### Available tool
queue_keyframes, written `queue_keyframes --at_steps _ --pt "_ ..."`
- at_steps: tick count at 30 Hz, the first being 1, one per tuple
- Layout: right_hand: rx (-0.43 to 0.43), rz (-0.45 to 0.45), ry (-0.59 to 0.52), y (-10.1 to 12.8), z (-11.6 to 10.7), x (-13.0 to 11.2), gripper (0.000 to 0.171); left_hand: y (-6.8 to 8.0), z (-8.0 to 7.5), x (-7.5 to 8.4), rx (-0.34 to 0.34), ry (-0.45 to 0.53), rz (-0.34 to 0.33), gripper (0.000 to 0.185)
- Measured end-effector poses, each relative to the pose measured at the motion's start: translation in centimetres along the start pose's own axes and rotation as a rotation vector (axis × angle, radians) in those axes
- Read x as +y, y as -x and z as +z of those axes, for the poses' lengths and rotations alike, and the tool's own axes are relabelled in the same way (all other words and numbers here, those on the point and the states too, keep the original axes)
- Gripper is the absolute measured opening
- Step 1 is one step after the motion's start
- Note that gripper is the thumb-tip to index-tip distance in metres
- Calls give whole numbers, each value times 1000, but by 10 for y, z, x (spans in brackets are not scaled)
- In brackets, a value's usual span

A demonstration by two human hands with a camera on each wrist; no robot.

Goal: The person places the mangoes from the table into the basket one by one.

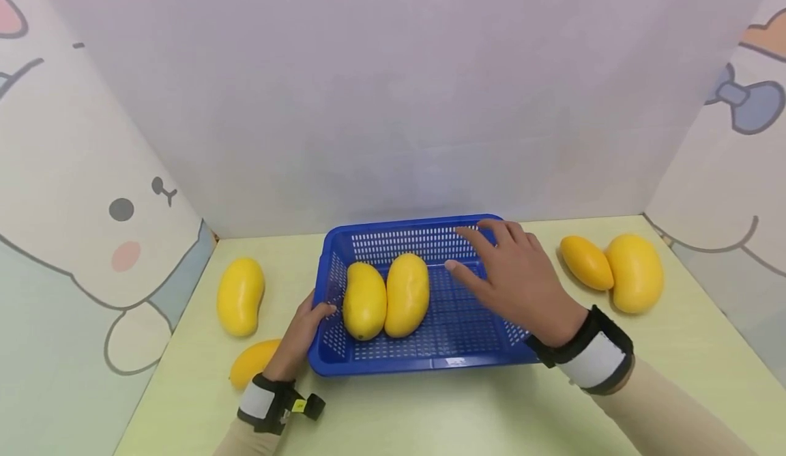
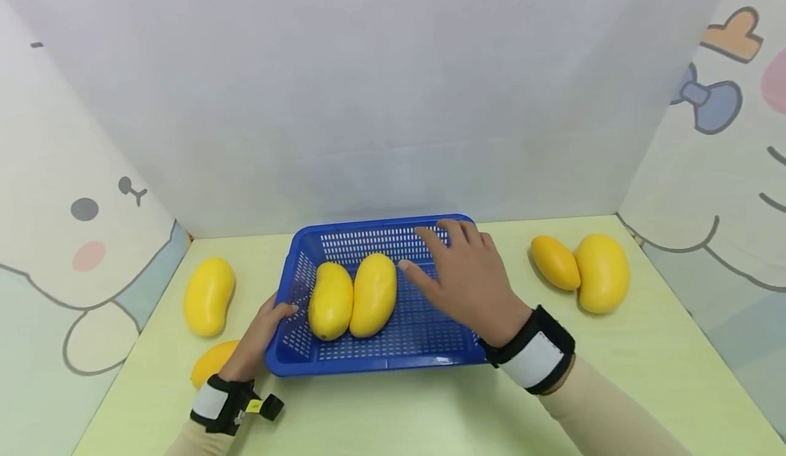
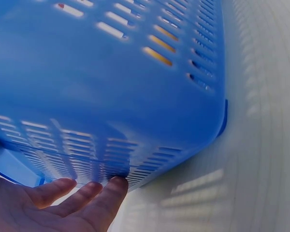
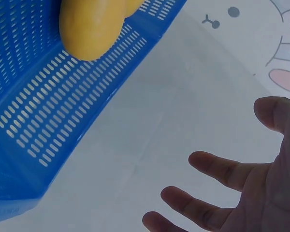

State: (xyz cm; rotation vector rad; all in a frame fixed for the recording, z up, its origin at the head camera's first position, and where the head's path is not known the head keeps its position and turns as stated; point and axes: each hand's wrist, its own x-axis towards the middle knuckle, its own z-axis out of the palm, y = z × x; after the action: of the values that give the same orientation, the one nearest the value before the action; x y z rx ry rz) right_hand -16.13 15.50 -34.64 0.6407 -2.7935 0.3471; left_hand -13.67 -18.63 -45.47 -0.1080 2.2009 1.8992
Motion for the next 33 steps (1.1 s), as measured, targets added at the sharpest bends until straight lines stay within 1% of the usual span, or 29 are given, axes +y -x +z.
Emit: queue_keyframes --at_steps 7,11,19,24,33 --pt "80 35 -52 5 -11 12 59 -2 -1 1 1 13 16 68" --pt "101 59 -67 10 -12 20 58 -3 -1 1 -4 14 12 68" --pt "134 88 -29 21 -13 34 58 1 0 1 -3 17 10 67" --pt "156 85 -17 28 -10 41 60 0 0 -1 2 31 2 68" --pt "159 136 -78 41 3 47 60 0 -1 1 -1 20 -8 67"
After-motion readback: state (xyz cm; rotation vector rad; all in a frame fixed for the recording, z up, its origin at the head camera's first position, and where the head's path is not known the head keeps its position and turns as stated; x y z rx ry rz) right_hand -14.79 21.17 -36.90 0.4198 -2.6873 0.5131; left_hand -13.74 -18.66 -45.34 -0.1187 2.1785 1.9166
